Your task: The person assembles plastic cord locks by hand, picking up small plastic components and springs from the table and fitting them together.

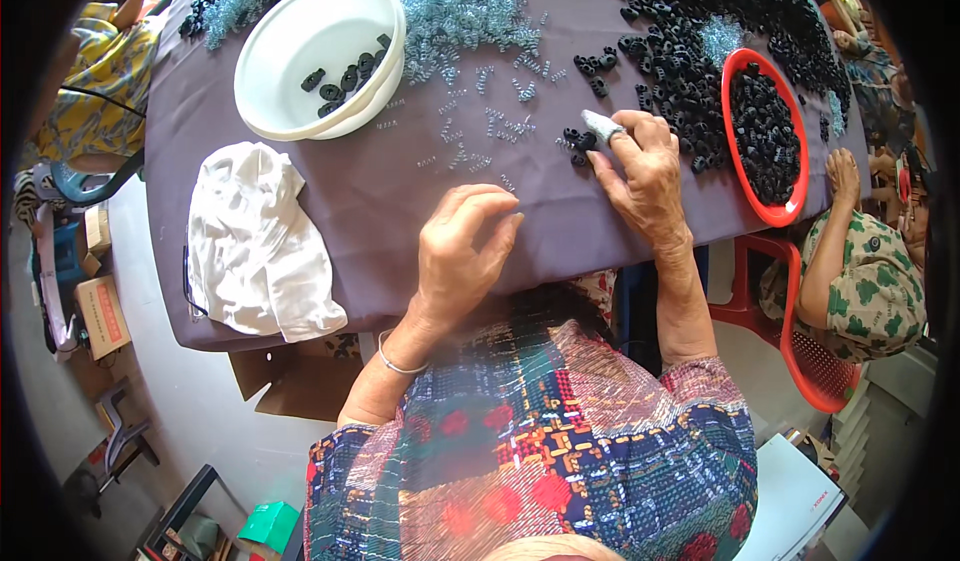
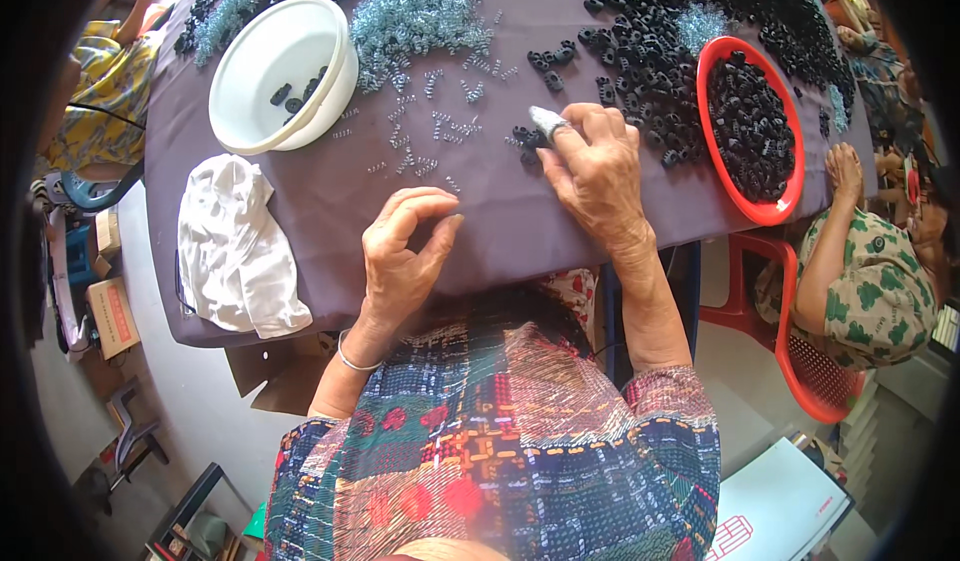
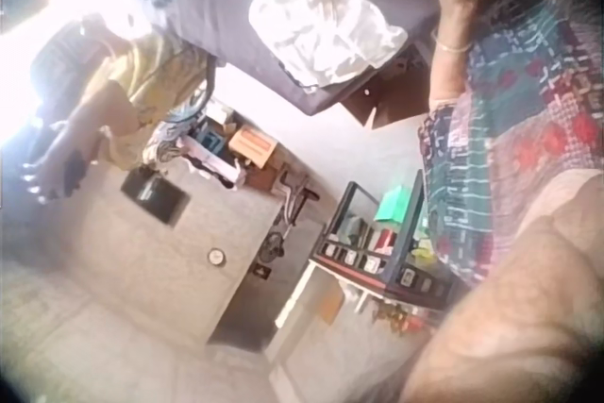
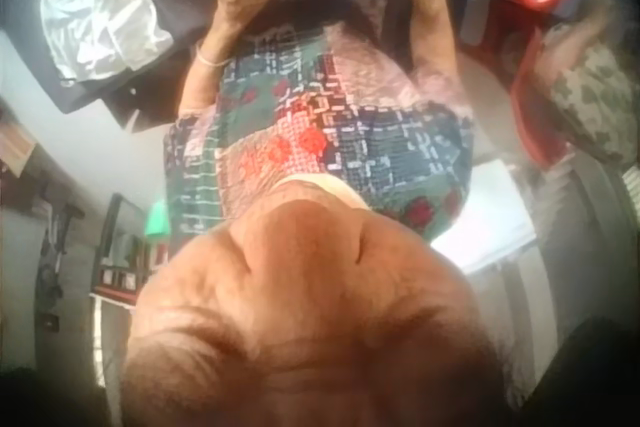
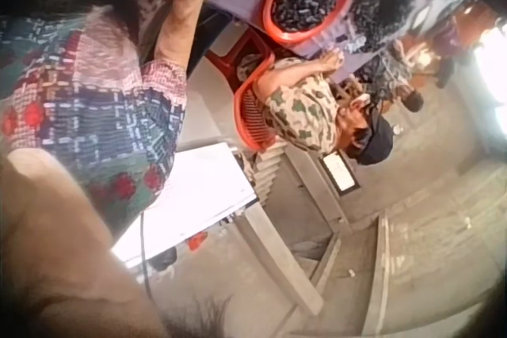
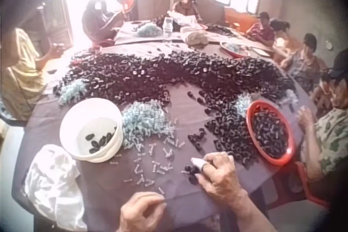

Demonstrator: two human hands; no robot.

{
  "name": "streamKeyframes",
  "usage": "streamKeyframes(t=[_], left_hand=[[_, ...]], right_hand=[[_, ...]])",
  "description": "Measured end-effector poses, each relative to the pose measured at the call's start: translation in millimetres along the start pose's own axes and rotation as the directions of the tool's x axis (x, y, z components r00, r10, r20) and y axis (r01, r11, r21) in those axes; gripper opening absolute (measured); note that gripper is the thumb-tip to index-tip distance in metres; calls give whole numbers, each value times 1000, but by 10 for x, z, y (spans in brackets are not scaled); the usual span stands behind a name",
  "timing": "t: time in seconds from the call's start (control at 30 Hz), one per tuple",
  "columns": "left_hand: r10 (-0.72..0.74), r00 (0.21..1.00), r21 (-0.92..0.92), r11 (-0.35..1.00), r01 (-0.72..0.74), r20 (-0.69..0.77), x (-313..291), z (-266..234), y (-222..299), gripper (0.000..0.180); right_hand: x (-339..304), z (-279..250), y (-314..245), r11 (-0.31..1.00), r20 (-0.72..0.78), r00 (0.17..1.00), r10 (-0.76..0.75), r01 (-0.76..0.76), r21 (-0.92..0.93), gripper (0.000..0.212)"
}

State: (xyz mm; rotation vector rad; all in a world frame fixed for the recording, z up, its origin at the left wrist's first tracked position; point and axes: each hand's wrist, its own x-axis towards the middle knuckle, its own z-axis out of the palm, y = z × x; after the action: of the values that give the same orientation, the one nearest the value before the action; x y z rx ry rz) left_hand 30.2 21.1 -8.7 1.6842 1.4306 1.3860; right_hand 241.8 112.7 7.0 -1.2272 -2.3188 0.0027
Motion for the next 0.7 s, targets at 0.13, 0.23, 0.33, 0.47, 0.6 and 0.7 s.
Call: streamKeyframes(t=[0.13,0.23,0.33,0.47,0.6,0.7], left_hand=[[-18,1000,-7,1000,18,1,13,3,22,18],[-7,1000,-7,1000,7,7,20,6,17,18],[-10,1000,-5,1000,10,5,26,-8,18,19],[-18,1000,-24,1000,19,9,14,-46,30,18],[-116,993,-181,976,118,20,11,-91,37,14],[-325,943,-445,836,321,68,8,-111,116,15]], right_hand=[[79,35,102,996,10,996,-88,87,29,24],[97,71,98,989,-60,987,-147,148,13,24],[74,102,104,988,-168,976,-142,149,34,24],[38,39,-66,973,-209,975,-82,124,195,25],[35,-25,-330,937,-238,949,-205,260,231,29],[36,-3,-507,909,-275,920,-278,344,235,28]])
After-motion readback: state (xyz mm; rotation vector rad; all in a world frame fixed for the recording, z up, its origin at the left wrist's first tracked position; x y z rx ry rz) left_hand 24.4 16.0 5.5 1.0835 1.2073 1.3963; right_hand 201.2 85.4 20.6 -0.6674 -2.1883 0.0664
